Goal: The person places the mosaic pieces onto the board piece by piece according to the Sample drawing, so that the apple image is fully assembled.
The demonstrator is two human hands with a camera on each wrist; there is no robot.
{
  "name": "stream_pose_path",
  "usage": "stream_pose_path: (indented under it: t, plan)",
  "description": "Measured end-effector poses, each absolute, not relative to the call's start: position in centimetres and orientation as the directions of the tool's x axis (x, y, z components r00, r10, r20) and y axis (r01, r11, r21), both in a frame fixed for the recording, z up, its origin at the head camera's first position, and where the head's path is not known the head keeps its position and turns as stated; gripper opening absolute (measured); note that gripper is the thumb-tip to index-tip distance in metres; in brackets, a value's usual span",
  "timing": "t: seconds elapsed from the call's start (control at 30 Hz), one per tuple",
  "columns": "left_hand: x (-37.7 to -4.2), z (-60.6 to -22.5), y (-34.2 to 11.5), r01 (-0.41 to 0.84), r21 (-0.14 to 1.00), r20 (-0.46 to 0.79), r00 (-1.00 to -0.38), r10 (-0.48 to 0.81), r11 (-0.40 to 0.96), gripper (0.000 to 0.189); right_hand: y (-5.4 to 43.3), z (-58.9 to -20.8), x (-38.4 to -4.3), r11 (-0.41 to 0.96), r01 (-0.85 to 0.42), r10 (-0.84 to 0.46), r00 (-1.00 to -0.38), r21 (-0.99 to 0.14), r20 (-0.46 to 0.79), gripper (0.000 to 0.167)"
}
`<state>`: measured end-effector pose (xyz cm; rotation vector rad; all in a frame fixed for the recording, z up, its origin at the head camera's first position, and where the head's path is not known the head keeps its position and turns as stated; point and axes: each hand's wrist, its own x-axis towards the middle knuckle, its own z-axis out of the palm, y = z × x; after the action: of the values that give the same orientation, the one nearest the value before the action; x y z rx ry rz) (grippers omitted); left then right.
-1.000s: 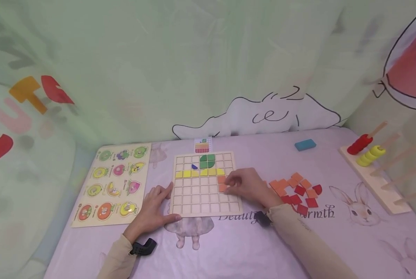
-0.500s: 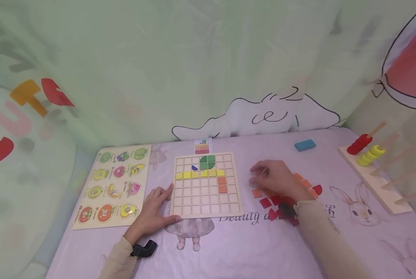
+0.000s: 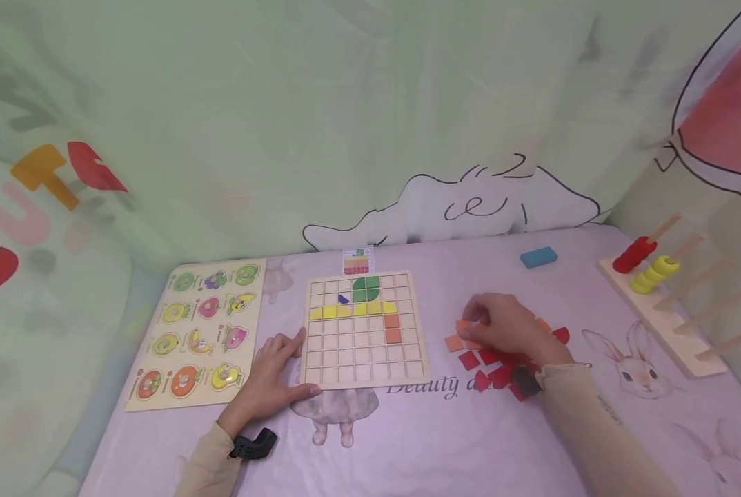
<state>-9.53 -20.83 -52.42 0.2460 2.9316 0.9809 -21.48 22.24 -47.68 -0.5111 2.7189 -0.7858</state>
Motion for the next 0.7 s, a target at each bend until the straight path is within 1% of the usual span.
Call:
stream_pose_path:
  t: [0.1,0.17,0.33,0.43,0.53,0.7]
  plan:
    - [-9.5,-52.5,-20.8,0.144,0.599,0.023,-0.986,0.163,0.788,0.108,21.8,-47.6,-21.5,0.791,-0.244,-0.384,-0.912,-0.562,-0.145,0.027]
    - [-9.5,-52.5,-20.8,0.142,0.601,0.02,-0.986,0.163,0.786,0.108,21.6,-47.7,-21.5,0.786,-0.239,-0.366,-0.923,-0.569,-0.117,0.026]
    - [-9.6,-52.4,-20.9,0.128,0.609,0.003,-0.987,0.159,0.783,0.109,20.3,-48.0,-21.7,0.736,-0.207,-0.313,-0.948,-0.645,-0.053,0.037]
    - [-9.6,-52.4,-20.9,0.13,0.608,0.004,-0.987,0.161,0.783,0.109,18.9,-48.2,-21.9,0.694,-0.187,-0.294,-0.955,-0.696,-0.037,0.039]
    - [-9.5,-52.4,-21.0,0.135,0.609,0.014,-0.987,0.159,0.781,0.109,17.0,-48.3,-22.0,0.655,-0.192,-0.307,-0.952,-0.731,-0.025,0.037]
    - [-9.6,-52.3,-21.0,0.149,0.606,0.026,-0.985,0.168,0.782,0.108,13.9,-48.4,-22.2,0.6,-0.232,-0.378,-0.926,-0.766,-0.016,0.034]
